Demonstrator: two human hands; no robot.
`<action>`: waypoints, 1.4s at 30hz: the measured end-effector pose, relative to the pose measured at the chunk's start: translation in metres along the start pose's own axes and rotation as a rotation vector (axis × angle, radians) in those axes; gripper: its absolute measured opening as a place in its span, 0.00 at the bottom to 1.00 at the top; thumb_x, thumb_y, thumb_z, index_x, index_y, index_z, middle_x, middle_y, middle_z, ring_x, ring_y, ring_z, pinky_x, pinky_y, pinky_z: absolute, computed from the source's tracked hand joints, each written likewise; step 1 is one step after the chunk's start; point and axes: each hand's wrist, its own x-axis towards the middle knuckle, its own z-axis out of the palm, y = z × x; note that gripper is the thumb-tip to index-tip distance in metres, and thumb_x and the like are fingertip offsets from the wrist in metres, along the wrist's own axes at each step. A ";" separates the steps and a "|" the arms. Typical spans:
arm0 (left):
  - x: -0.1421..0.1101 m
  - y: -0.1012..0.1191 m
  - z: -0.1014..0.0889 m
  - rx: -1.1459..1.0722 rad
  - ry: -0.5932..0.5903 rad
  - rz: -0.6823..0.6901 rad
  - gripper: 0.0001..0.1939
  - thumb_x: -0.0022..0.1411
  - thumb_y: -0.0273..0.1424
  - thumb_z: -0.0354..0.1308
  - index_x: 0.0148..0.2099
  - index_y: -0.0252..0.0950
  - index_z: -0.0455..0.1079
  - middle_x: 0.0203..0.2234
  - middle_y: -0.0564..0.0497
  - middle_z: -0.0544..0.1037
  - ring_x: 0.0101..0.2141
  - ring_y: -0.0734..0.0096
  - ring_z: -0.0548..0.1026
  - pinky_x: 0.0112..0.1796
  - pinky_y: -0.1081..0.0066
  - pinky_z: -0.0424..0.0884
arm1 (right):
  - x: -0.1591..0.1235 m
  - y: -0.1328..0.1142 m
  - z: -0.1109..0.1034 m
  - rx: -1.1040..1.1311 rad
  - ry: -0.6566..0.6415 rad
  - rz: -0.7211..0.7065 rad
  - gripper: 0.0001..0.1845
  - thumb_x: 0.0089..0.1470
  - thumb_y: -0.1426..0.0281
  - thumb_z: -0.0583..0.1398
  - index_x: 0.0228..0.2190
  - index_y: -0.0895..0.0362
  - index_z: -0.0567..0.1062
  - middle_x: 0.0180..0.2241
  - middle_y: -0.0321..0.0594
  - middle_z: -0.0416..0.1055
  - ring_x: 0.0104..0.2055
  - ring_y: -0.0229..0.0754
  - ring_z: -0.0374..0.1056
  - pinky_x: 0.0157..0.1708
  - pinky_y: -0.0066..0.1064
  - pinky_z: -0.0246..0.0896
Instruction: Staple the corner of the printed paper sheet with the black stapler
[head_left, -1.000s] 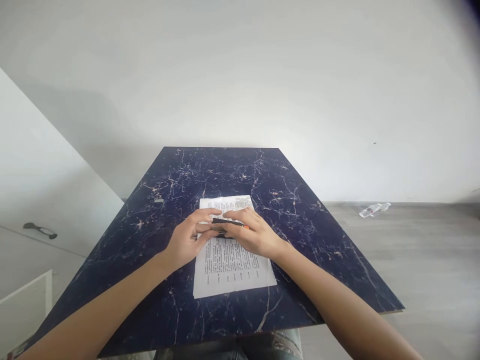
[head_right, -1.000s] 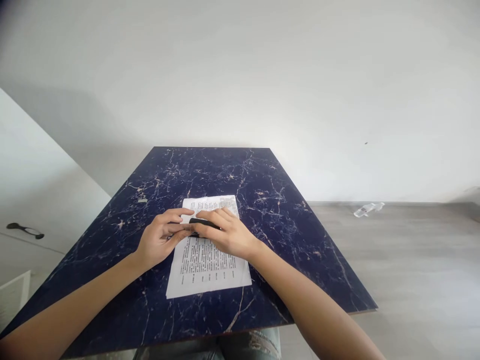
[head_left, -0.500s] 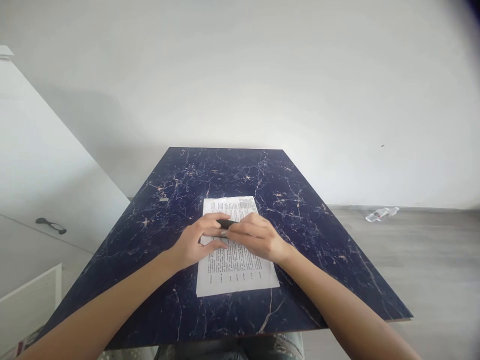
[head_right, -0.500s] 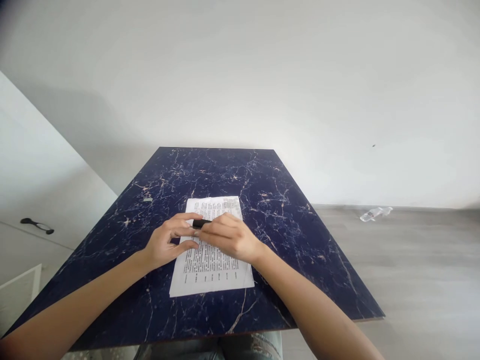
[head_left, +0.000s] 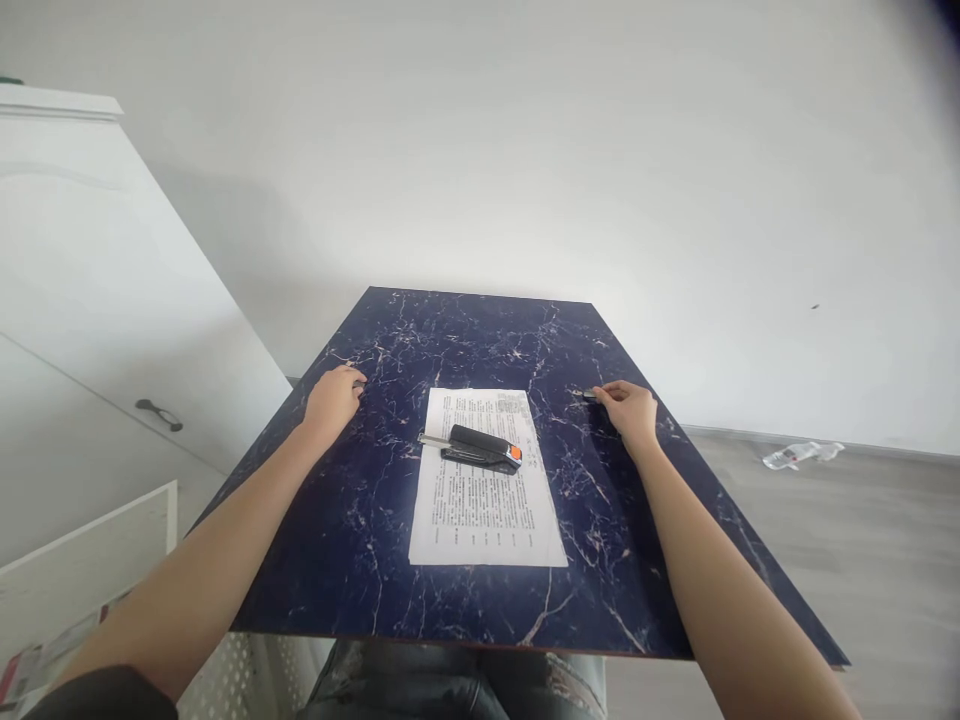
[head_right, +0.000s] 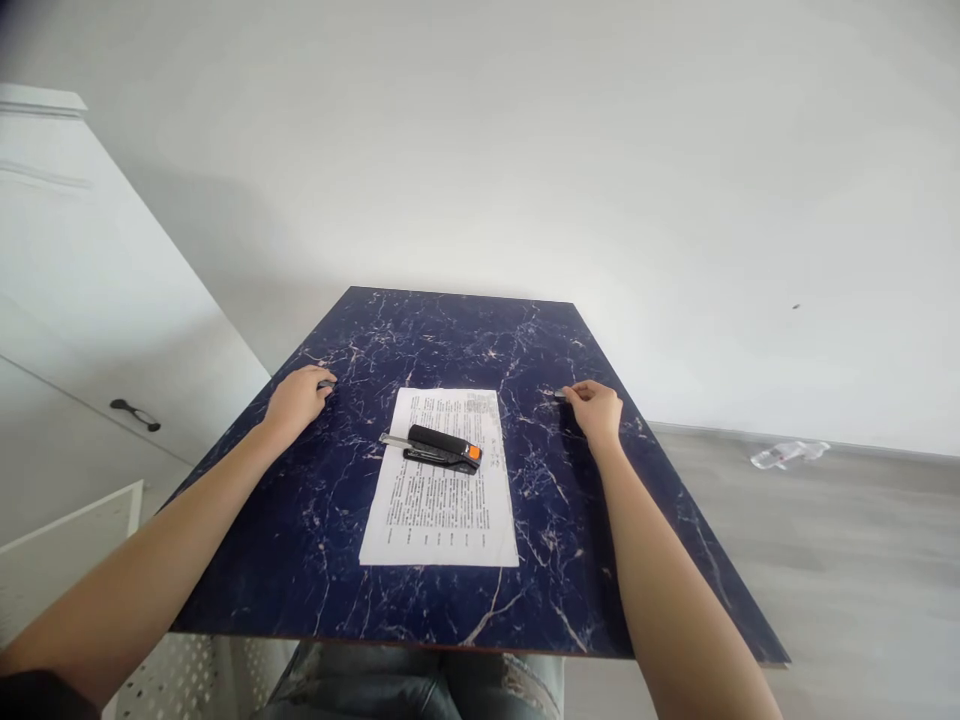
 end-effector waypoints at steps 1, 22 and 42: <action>0.000 0.001 0.001 -0.027 0.009 -0.005 0.12 0.63 0.27 0.56 0.43 0.39 0.80 0.50 0.39 0.81 0.51 0.42 0.77 0.55 0.48 0.70 | 0.001 0.000 0.001 -0.018 0.006 -0.004 0.22 0.48 0.48 0.64 0.28 0.55 0.80 0.29 0.47 0.81 0.34 0.53 0.76 0.43 0.44 0.67; -0.045 0.104 -0.026 -0.898 -0.280 0.213 0.09 0.64 0.38 0.68 0.44 0.40 0.84 0.38 0.47 0.86 0.38 0.62 0.85 0.44 0.61 0.81 | 0.001 -0.002 0.009 -0.103 0.044 -0.018 0.21 0.45 0.63 0.60 0.42 0.56 0.79 0.31 0.43 0.80 0.36 0.52 0.75 0.48 0.44 0.67; -0.038 0.087 -0.011 -0.814 -0.395 0.557 0.06 0.63 0.33 0.69 0.42 0.49 0.85 0.40 0.52 0.87 0.45 0.64 0.85 0.65 0.52 0.68 | -0.002 -0.005 0.006 -0.128 0.010 -0.033 0.22 0.43 0.64 0.59 0.40 0.57 0.81 0.31 0.43 0.81 0.32 0.49 0.73 0.44 0.42 0.68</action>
